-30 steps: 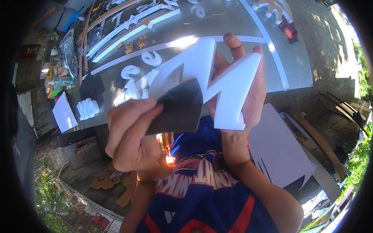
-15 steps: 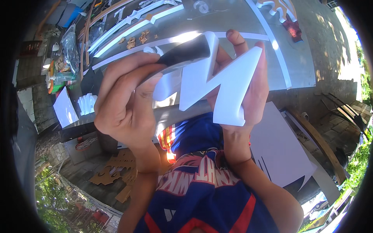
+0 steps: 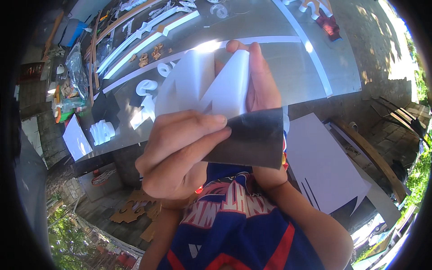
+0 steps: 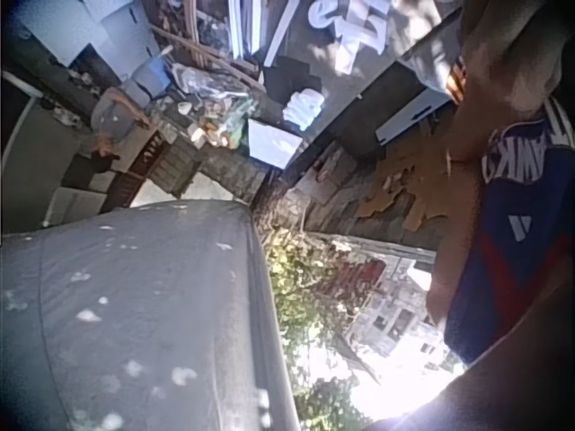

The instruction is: The person picks up a white plastic letter and uses a piece of sandpaper to rub its edges and corners. They turn the letter over to sand different sides before setting it down and picking up another letter to repeat the process.

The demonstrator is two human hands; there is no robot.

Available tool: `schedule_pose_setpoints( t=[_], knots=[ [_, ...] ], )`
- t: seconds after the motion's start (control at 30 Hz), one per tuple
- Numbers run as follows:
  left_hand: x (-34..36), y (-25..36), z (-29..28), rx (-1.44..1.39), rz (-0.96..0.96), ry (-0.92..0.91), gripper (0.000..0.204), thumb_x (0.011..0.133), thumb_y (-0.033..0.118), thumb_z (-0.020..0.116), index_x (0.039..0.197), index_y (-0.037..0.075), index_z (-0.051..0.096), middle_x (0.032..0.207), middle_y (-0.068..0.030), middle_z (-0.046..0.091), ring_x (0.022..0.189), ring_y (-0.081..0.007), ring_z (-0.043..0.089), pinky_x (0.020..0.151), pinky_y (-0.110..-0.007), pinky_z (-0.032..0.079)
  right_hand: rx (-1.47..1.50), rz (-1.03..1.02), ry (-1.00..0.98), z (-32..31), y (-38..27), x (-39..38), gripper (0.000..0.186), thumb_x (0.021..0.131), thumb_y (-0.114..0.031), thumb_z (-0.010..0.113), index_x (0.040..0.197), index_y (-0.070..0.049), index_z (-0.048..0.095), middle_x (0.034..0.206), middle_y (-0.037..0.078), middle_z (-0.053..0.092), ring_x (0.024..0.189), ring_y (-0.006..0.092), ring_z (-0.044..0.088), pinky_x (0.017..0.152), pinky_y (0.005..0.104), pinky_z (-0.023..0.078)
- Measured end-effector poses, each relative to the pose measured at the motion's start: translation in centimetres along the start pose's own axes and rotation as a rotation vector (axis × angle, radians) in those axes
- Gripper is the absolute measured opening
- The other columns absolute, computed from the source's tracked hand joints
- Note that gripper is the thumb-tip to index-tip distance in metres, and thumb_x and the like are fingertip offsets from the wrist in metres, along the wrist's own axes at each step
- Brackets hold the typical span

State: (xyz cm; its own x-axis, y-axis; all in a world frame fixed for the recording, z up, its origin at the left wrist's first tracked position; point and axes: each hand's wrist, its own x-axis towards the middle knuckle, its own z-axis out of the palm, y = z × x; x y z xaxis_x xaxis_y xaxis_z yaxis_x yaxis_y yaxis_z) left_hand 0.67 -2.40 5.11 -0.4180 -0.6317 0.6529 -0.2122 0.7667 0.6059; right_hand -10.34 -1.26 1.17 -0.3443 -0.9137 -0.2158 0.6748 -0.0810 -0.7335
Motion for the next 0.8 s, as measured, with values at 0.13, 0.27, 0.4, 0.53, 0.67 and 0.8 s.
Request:
schedule_pose_setpoints(
  t=[0.13,0.27,0.4,0.53,0.67,0.8],
  knots=[
    [0.8,-2.8,0.8,-0.052,-0.033,0.169,0.027,0.056,-0.009,0.057,0.079,-0.006,0.068,0.088,-0.0131,0.065,0.078,-0.0241,0.062,0.067,-0.029,0.049,0.164,-0.289,-0.211,-1.2,2.7,0.1,0.034,0.099,-0.022,0.036,0.126,-0.004,0.042,0.096,0.008,0.057,0.082,0.0137,0.06,0.068,0.025,0.048],
    [-0.9,-2.1,0.2,-0.14,-0.05,-0.011,0.019,0.058,-0.009,0.064,0.077,-0.011,0.064,0.086,-0.0151,0.063,0.073,-0.0262,0.062,0.064,-0.033,0.05,-0.205,-0.129,-0.173,-4.9,3.2,-1.7,0.038,0.099,-0.028,0.037,0.127,-0.003,0.042,0.099,0.007,0.057,0.084,0.0128,0.059,0.072,0.0248,0.048],
    [-0.3,-0.5,0.3,-0.145,-0.076,-0.026,0.012,0.067,-0.005,0.061,0.076,-0.006,0.069,0.087,-0.0127,0.066,0.077,-0.0223,0.062,0.069,-0.031,0.05,-0.828,-0.084,-0.193,-9.4,4.2,-6.5,0.042,0.099,-0.034,0.038,0.127,-0.003,0.042,0.102,0.006,0.057,0.087,0.0119,0.059,0.075,0.0246,0.048],
    [-0.4,-2.7,1.0,-0.079,-0.152,0.077,0.026,0.058,-0.009,0.065,0.084,-0.01,0.065,0.089,-0.0139,0.063,0.081,-0.0263,0.061,0.068,-0.032,0.05,-0.042,-0.058,-0.238,-5.4,3.5,0.1,0.04,0.099,-0.032,0.038,0.125,-0.002,0.043,0.102,0.006,0.056,0.088,0.0126,0.058,0.077,0.0252,0.047],
    [-1.4,-1.5,0.3,-0.133,-0.11,-0.051,0.026,0.06,-0.011,0.063,0.085,-0.008,0.066,0.091,-0.0121,0.064,0.081,-0.0243,0.062,0.069,-0.031,0.05,0.162,-0.093,-0.142,-2.2,0.8,2.1,0.038,0.099,-0.034,0.036,0.119,-0.003,0.045,0.097,0.005,0.055,0.086,0.0125,0.057,0.076,0.0249,0.046],
    [-1.3,-2.2,0.8,-0.02,-0.27,0.12,0.026,0.061,-0.011,0.062,0.086,-0.008,0.067,0.095,-0.0136,0.064,0.082,-0.0245,0.062,0.07,-0.032,0.05,0.291,-0.103,-0.126,-0.6,0.2,1.7,0.036,0.1,-0.036,0.034,0.113,-0.005,0.045,0.091,0.004,0.055,0.08,0.0118,0.057,0.071,0.025,0.046]
  ],
)
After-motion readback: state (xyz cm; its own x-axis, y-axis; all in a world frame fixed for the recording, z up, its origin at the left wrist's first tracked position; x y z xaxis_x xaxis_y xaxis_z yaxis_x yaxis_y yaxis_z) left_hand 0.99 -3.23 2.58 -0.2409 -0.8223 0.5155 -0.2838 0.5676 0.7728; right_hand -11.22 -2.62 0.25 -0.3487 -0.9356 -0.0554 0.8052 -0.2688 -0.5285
